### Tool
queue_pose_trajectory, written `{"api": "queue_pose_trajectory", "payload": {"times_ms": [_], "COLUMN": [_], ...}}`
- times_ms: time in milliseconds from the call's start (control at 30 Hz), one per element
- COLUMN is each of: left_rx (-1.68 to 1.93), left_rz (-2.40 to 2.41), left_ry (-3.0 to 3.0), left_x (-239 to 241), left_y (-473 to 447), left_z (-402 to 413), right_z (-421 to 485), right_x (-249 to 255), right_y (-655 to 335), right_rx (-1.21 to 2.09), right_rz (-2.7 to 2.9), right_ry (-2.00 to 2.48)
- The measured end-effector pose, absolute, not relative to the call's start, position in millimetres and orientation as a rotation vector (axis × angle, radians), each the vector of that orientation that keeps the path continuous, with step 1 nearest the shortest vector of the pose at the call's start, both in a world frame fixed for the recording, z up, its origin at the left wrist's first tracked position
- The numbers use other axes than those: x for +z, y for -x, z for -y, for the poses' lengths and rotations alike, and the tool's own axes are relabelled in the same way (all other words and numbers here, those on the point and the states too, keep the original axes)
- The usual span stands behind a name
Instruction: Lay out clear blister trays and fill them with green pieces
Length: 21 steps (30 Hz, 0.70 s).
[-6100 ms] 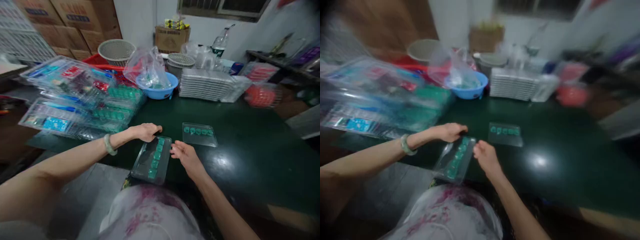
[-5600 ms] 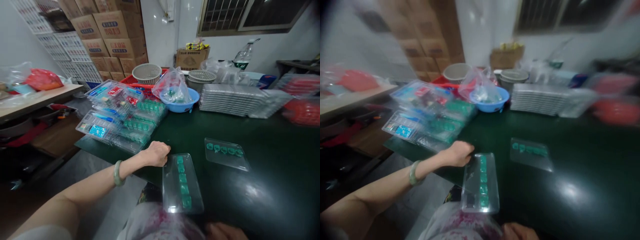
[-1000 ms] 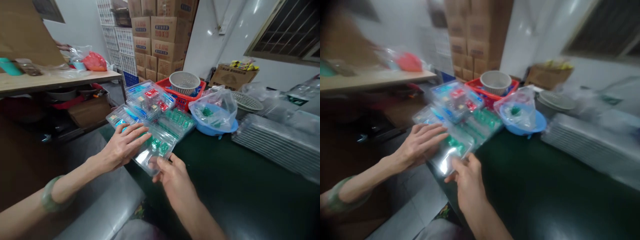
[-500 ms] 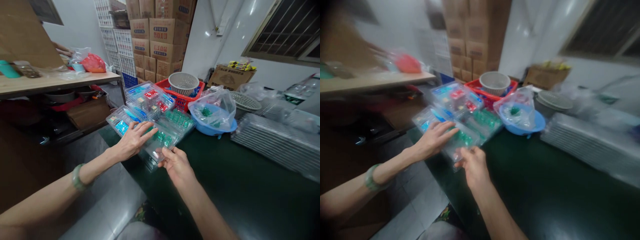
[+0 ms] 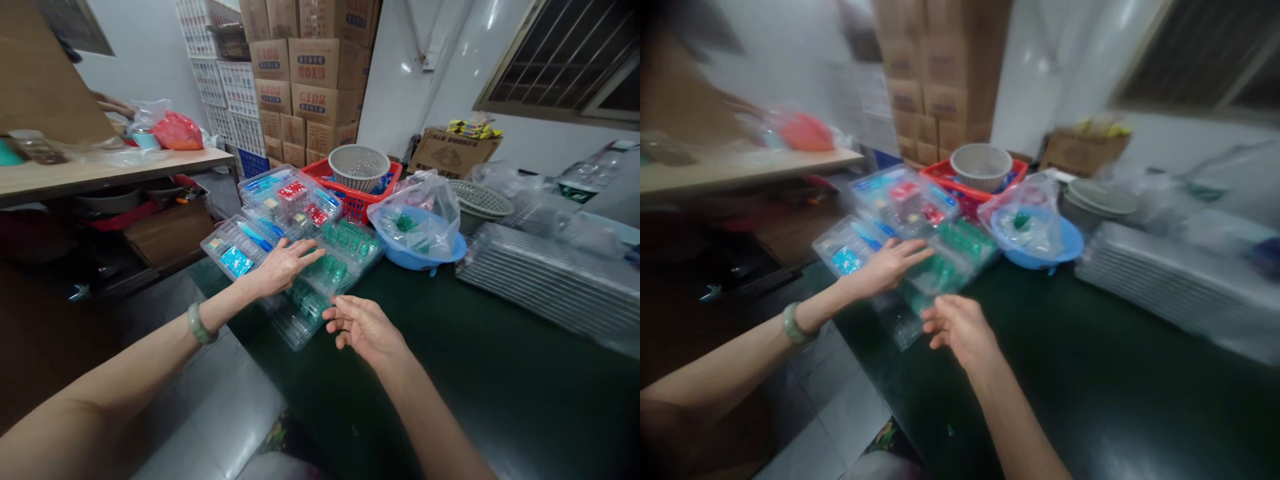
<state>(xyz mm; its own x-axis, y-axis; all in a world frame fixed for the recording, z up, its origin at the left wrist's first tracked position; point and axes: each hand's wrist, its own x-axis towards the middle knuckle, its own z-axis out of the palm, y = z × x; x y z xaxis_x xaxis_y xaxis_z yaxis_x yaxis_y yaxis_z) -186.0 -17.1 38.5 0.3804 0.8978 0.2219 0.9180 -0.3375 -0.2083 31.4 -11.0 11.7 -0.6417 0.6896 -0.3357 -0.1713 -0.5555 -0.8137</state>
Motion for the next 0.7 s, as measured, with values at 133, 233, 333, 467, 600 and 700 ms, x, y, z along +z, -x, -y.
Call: {"api": "queue_pose_trajectory", "payload": {"times_ms": [133, 233, 333, 467, 600, 700], "left_rx": [-0.03, -0.009, -0.007, -0.109, -0.428, -0.698], "left_rz": [1.6, 1.63, 1.666, 1.624, 1.451, 1.319], "left_ry": [2.411, 2.448, 2.479, 2.503, 2.507, 2.509], "left_x": [45, 52, 59, 70, 79, 86], "left_y": [184, 185, 187, 184, 171, 152], "left_z": [20, 27, 34, 44, 45, 38], "right_z": [15, 15, 14, 15, 18, 21], "right_x": [1, -6, -10, -21, -35, -41], "right_y": [-49, -68, -86, -108, -129, -145], "right_rx": [2.171, 2.128, 2.078, 2.017, 1.907, 1.714], "right_rz": [1.053, 1.011, 0.974, 0.957, 1.041, 1.213], "right_ry": [0.945, 0.983, 1.014, 1.029, 1.089, 1.231]}}
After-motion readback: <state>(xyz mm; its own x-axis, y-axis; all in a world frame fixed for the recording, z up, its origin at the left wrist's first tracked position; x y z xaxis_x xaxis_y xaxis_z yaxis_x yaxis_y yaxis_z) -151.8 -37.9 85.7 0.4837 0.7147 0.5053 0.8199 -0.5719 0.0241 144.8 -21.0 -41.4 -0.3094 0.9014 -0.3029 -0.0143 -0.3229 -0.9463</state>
